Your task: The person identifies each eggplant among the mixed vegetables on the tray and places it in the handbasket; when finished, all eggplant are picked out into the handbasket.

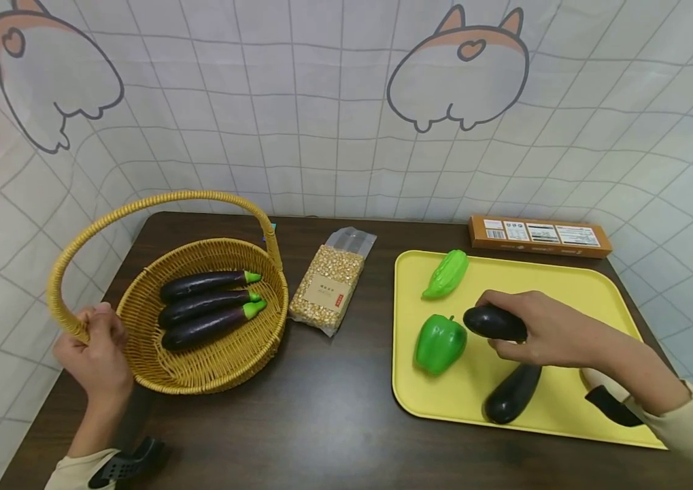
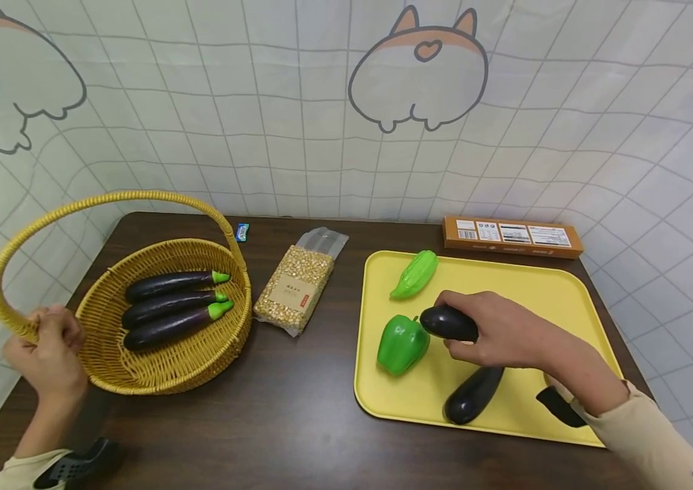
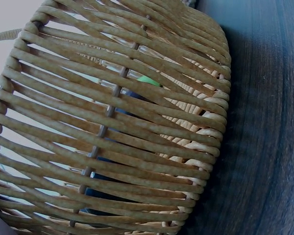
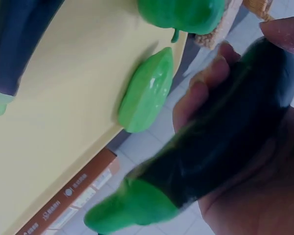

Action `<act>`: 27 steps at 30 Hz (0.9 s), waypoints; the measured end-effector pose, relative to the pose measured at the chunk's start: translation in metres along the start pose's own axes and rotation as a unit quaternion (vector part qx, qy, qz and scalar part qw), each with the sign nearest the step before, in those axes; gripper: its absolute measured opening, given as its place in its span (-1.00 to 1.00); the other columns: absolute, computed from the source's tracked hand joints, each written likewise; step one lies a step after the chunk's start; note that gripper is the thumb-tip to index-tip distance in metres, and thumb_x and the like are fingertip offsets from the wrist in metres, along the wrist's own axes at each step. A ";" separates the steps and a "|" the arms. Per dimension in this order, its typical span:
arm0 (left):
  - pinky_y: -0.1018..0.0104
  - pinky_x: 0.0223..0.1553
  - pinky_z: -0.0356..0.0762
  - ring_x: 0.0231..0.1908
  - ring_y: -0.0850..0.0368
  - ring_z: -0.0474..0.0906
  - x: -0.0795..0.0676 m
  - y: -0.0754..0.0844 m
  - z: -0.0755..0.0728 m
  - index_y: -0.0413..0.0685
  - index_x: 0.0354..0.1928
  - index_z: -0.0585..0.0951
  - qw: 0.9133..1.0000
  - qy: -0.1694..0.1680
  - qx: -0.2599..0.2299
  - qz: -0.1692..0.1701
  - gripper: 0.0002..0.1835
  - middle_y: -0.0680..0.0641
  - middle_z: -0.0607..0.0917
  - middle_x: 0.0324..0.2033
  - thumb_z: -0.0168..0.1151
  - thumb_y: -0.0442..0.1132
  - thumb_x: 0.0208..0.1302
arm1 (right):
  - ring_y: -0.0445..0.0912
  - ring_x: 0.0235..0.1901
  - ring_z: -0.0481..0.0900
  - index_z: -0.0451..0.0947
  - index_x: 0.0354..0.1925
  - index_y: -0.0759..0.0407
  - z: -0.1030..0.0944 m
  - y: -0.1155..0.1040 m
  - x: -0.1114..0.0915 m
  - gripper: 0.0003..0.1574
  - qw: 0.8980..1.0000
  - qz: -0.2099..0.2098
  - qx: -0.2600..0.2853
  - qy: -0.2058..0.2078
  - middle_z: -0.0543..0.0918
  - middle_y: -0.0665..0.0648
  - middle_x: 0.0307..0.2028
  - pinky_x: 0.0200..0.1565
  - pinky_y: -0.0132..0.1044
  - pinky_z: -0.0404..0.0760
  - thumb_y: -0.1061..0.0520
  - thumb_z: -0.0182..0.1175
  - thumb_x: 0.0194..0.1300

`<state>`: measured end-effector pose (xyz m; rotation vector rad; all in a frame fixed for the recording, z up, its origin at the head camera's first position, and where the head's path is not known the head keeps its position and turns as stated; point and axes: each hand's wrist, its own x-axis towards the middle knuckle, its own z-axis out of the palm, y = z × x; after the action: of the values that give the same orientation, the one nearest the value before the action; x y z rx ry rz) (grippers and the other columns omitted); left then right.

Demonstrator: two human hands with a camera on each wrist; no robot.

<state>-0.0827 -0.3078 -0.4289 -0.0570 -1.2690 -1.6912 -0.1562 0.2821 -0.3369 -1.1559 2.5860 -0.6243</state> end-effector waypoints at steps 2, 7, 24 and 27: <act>0.36 -0.67 -0.12 -0.76 0.24 0.03 0.000 0.000 0.000 -0.47 -0.64 0.07 1.000 -0.004 -0.002 0.002 -0.47 -0.04 0.23 -0.74 0.07 -0.56 0.47 | -0.34 -0.51 0.44 0.51 -0.03 -0.21 -0.001 -0.002 0.002 -0.60 1.000 0.000 -0.013 0.009 0.48 -0.28 -0.46 -0.44 -0.33 0.46 0.05 0.48 0.29; 0.37 -0.68 -0.15 -0.76 0.26 -0.01 0.000 0.001 0.000 -0.44 -0.66 0.05 1.000 -0.008 -0.005 0.004 -0.46 -0.03 0.20 -0.75 0.06 -0.56 0.48 | -0.38 -0.59 0.36 0.49 -0.17 -0.21 -0.003 -0.009 0.008 -0.65 0.998 -0.008 -0.048 0.031 0.40 -0.31 -0.55 -0.53 -0.35 0.39 -0.15 0.51 0.31; 0.39 -0.68 -0.13 -0.76 0.27 -0.01 0.001 0.002 0.001 -0.43 -0.67 0.05 1.000 -0.008 -0.010 0.007 -0.44 -0.02 0.19 -0.77 0.08 -0.56 0.48 | -0.37 -0.59 0.36 0.52 -0.24 -0.17 -0.011 -0.049 0.059 -0.66 0.991 -0.081 -0.096 0.042 0.40 -0.30 -0.57 -0.54 -0.34 0.40 -0.22 0.47 0.30; 0.39 -0.68 -0.13 -0.76 0.27 -0.01 0.000 0.002 0.002 -0.44 -0.67 0.06 1.000 -0.010 -0.008 0.007 -0.45 -0.02 0.19 -0.77 0.07 -0.56 0.47 | -0.35 -0.60 0.36 0.48 -0.27 -0.17 -0.012 -0.059 0.071 -0.64 0.989 -0.099 -0.105 0.044 0.39 -0.28 -0.58 -0.54 -0.33 0.40 -0.21 0.48 0.27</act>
<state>-0.0825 -0.3065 -0.4264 -0.0926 -1.2658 -1.6927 -0.1690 0.1967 -0.3016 -1.4981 2.6832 -0.4603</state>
